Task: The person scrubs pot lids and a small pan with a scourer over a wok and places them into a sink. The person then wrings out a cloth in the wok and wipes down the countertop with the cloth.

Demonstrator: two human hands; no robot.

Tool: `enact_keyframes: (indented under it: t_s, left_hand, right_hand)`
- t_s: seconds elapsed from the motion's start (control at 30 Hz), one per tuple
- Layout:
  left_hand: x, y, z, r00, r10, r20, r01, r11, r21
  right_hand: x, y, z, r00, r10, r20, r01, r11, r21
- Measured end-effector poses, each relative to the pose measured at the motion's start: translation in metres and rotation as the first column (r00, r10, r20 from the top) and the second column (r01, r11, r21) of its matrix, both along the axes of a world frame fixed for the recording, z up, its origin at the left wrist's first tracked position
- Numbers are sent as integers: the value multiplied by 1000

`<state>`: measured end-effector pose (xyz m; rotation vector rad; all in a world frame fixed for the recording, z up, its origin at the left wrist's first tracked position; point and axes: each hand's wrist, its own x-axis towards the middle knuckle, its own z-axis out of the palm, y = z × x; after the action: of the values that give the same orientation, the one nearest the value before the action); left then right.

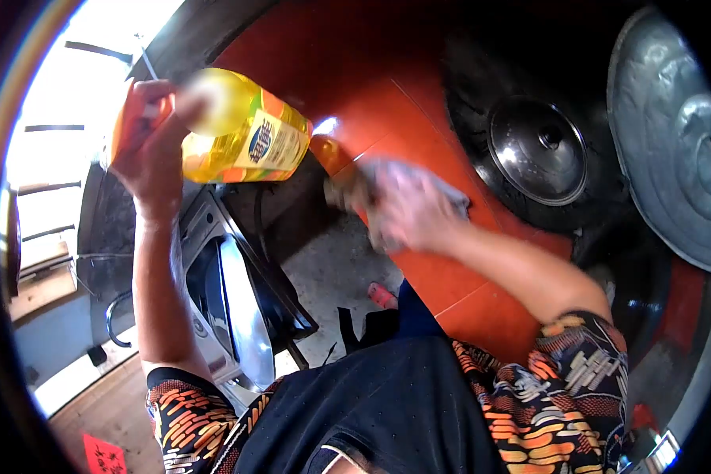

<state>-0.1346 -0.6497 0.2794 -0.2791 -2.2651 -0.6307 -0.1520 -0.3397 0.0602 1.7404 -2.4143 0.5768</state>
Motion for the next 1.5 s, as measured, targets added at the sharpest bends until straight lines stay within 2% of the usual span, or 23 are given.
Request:
enact_keyframes:
  t_s: [0.03,0.1,0.17,0.3,0.37,0.4,0.43,0.6,0.63,0.73,0.77,0.87,0.9,0.93,1.0,1.07,1.1,1.13,1.2,1.23,1.33,1.4,1.5]
  left_hand:
    - [-12,3,-3,998,26,53,-29,998,49]
    - [-36,5,-9,996,36,80,-40,998,44]
    - [-58,13,-20,992,55,115,-74,982,172]
    - [-92,19,-34,979,81,188,-112,980,162]
    - [-108,18,-48,982,52,179,-90,974,209]
    - [-113,21,-50,985,64,162,-95,977,191]
    - [-117,22,-52,983,59,172,-94,975,202]
    - [-140,20,-62,969,79,232,-114,983,143]
    - [-144,19,-66,975,-3,223,-50,972,230]
    - [-152,17,-71,970,54,235,-102,975,198]
    - [-157,17,-77,980,18,200,-89,932,352]
    - [-148,22,-68,963,5,270,-98,938,333]
    - [-142,28,-68,958,-63,281,-73,891,449]
    - [-136,37,-65,973,23,231,-112,919,377]
    - [-129,40,-65,938,120,325,-210,943,260]
    - [-126,34,-67,939,58,340,-164,943,291]
    - [-120,40,-69,972,42,233,-120,935,334]
    - [-110,50,-64,954,171,248,-235,936,261]
    - [-97,45,-70,929,251,271,-315,921,227]
    - [-87,43,-75,933,238,269,-312,908,280]
    - [-41,46,-72,939,149,310,-284,844,454]
    - [-6,42,-72,941,39,336,-230,803,549]
    - [42,46,-63,879,-75,472,-208,828,520]
  right_hand:
    - [-35,-22,4,970,-93,-227,80,995,-66]
    - [-116,-71,-11,864,-449,-228,445,893,-71]
    - [-179,-88,-26,843,-431,-323,480,873,86]
    - [-152,-89,-34,651,-725,-224,713,686,-147]
    - [-87,-50,-18,762,-561,-325,612,787,76]
    - [-52,-25,-16,827,-546,-132,549,836,-14]
    - [-16,3,-19,837,-547,22,543,834,92]
    - [152,131,25,799,-582,152,487,774,404]
    - [157,138,32,817,-550,176,451,798,400]
    - [145,143,35,890,-421,177,354,881,313]
    - [125,129,28,897,-416,147,365,886,285]
    - [52,62,-17,888,-456,59,441,881,168]
    - [24,31,-18,881,-463,93,456,886,84]
    - [3,5,-20,864,-503,17,501,862,77]
    - [-24,-36,-8,835,-551,17,536,819,206]
    - [-22,-55,-15,736,-676,-43,677,736,16]
    - [-9,-44,-16,757,-651,53,653,752,-83]
    - [15,-27,-19,785,-618,45,619,780,-86]
    - [79,14,-27,730,-680,72,676,733,68]
    - [106,41,-1,650,-718,247,668,696,263]
    - [178,120,-10,476,-876,-76,810,403,427]
    - [167,163,-21,340,-923,-180,918,283,279]
    - [103,181,-5,153,-983,-98,976,134,170]
